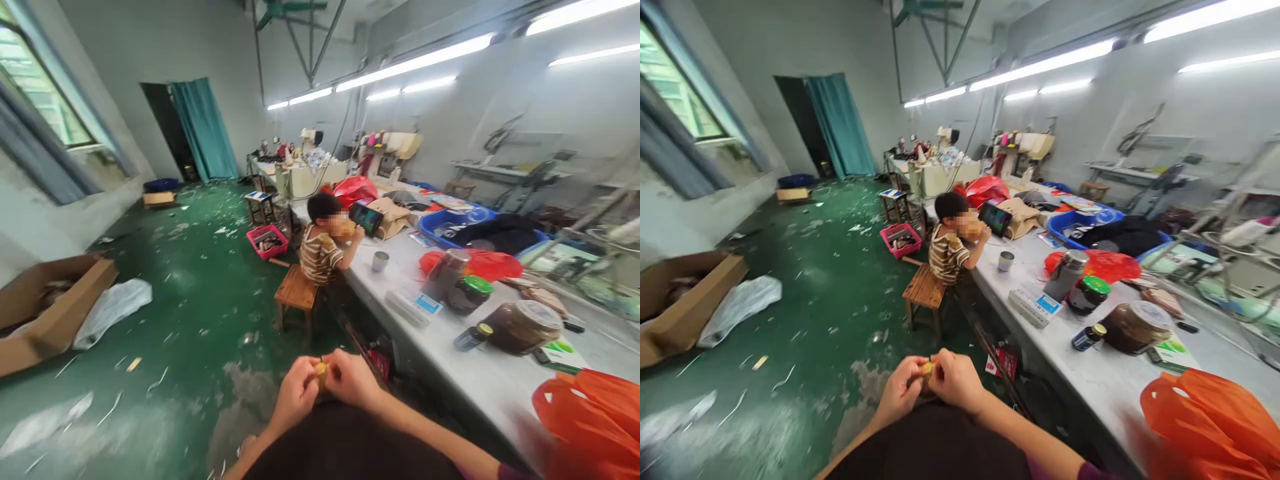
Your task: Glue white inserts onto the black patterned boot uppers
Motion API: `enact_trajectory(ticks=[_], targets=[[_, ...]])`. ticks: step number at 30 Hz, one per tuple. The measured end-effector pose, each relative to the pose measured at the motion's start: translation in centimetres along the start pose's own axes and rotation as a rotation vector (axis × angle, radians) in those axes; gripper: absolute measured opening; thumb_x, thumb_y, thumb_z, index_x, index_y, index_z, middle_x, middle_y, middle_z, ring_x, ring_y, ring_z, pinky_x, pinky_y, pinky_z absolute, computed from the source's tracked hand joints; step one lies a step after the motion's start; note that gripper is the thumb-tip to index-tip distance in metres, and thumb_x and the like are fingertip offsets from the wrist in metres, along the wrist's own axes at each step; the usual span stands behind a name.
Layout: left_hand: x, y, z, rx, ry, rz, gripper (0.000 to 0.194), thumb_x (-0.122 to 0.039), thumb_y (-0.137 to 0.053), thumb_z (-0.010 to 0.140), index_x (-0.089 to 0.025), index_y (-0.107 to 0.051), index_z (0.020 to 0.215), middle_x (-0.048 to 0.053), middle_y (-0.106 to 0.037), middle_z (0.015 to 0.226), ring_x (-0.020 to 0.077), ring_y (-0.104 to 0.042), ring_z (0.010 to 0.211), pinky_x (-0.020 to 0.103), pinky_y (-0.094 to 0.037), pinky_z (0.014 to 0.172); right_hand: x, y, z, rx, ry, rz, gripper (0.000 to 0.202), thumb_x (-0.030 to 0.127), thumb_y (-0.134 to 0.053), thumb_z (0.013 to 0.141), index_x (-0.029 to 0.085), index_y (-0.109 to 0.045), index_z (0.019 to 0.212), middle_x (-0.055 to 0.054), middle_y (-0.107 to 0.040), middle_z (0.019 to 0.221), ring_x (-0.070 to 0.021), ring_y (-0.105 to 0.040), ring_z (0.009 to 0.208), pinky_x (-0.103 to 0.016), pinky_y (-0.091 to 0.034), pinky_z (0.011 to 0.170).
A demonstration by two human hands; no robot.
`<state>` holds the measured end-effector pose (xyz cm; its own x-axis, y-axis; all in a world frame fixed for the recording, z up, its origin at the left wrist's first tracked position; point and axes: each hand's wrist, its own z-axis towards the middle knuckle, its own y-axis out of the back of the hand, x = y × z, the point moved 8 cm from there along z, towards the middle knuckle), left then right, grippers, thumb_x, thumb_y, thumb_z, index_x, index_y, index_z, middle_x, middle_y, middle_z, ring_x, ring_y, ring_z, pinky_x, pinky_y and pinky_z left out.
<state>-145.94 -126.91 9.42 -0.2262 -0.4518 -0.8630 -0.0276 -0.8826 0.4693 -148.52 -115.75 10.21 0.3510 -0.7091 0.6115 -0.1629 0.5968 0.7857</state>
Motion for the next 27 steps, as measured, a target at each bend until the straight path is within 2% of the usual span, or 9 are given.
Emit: enact_trajectory(ticks=[4, 9, 12, 14, 16, 19, 22, 27], targets=[[1.1, 4.7, -3.9, -0.22, 0.064, -0.005, 0.018, -0.034, -0.043, 0.071, -0.02, -0.046, 0.06, 0.007, -0.061, 0.089, 0.0196, -0.057, 0.087, 0.032, -0.044, 0.078, 4.3, -2.1, 0.6, 0.058, 0.129, 0.145, 0.009, 0.013, -0.046, 0.069, 0.021, -0.048, 0.066, -0.007, -0.07, 0.09, -0.0174, -0.065, 0.074, -0.025, -0.047, 0.067], [2.6, 10.7, -10.7, -0.417, 0.145, 0.034, 0.019, -0.035, -0.043, 0.072, -0.02, -0.05, 0.065, 0.007, -0.061, 0.091, 0.0206, -0.057, 0.089, 0.035, -0.044, 0.079, 10.9, -6.6, 0.6, 0.195, 0.261, 0.358, 0.006, 0.015, -0.048, 0.069, 0.021, -0.048, 0.068, -0.006, -0.069, 0.089, -0.0155, -0.065, 0.075, -0.023, -0.048, 0.066], [3.0, 14.1, -14.9, -0.501, 0.18, 0.064, 0.015, -0.033, -0.043, 0.072, -0.019, -0.048, 0.068, 0.008, -0.06, 0.095, 0.0203, -0.057, 0.089, 0.035, -0.045, 0.078, 15.6, -10.0, -0.5, 0.377, 0.329, 0.427, 0.018, 0.015, -0.049, 0.07, 0.018, -0.053, 0.087, -0.007, -0.068, 0.095, -0.0156, -0.065, 0.078, -0.023, -0.048, 0.068], [3.3, 16.2, -17.5, -0.543, 0.207, 0.077, 0.013, -0.031, -0.043, 0.072, -0.019, -0.048, 0.072, 0.008, -0.059, 0.097, 0.0196, -0.057, 0.089, 0.034, -0.046, 0.077, 19.0, -12.1, -1.8, 0.493, 0.436, 0.383, 0.031, 0.017, -0.047, 0.074, 0.018, -0.053, 0.105, -0.006, -0.066, 0.1, -0.0159, -0.064, 0.083, -0.025, -0.047, 0.074], [3.5, 18.0, -20.1, -0.579, 0.236, 0.085, 0.013, -0.029, -0.042, 0.073, -0.018, -0.048, 0.077, 0.009, -0.059, 0.097, 0.0193, -0.056, 0.091, 0.034, -0.046, 0.078, 22.0, -13.9, -3.3, 0.54, 0.543, 0.296, 0.034, 0.02, -0.045, 0.079, 0.019, -0.052, 0.112, -0.007, -0.065, 0.103, -0.0174, -0.062, 0.089, -0.028, -0.045, 0.08], [3.9, 20.4, -23.4, -0.626, 0.268, 0.092, 0.018, -0.032, -0.04, 0.079, -0.017, -0.048, 0.084, 0.01, -0.058, 0.101, 0.0188, -0.056, 0.092, 0.034, -0.046, 0.08, 25.2, -16.5, -4.9, 0.53, 0.616, 0.183, 0.032, 0.024, -0.043, 0.082, 0.014, -0.054, 0.11, -0.012, -0.063, 0.104, -0.0214, -0.061, 0.092, -0.032, -0.045, 0.081], [3.9, 22.2, -26.0, -0.648, 0.273, 0.104, 0.025, -0.039, -0.04, 0.084, -0.017, -0.05, 0.085, 0.009, -0.061, 0.098, 0.0168, -0.059, 0.084, 0.031, -0.048, 0.073, 27.7, -18.5, -6.0, 0.488, 0.663, 0.178, 0.03, 0.025, -0.038, 0.084, 0.013, -0.055, 0.106, -0.013, -0.064, 0.1, -0.0219, -0.061, 0.09, -0.032, -0.046, 0.079], [2.7, 24.5, -29.3, -0.727, 0.215, 0.17, 0.032, -0.047, -0.04, 0.084, -0.018, -0.051, 0.075, 0.009, -0.064, 0.095, 0.0161, -0.061, 0.082, 0.029, -0.048, 0.072, 30.7, -19.8, -6.9, 0.415, 0.694, 0.314, 0.026, 0.028, -0.034, 0.085, 0.018, -0.057, 0.091, -0.008, -0.066, 0.085, -0.0177, -0.064, 0.076, -0.026, -0.047, 0.071]])
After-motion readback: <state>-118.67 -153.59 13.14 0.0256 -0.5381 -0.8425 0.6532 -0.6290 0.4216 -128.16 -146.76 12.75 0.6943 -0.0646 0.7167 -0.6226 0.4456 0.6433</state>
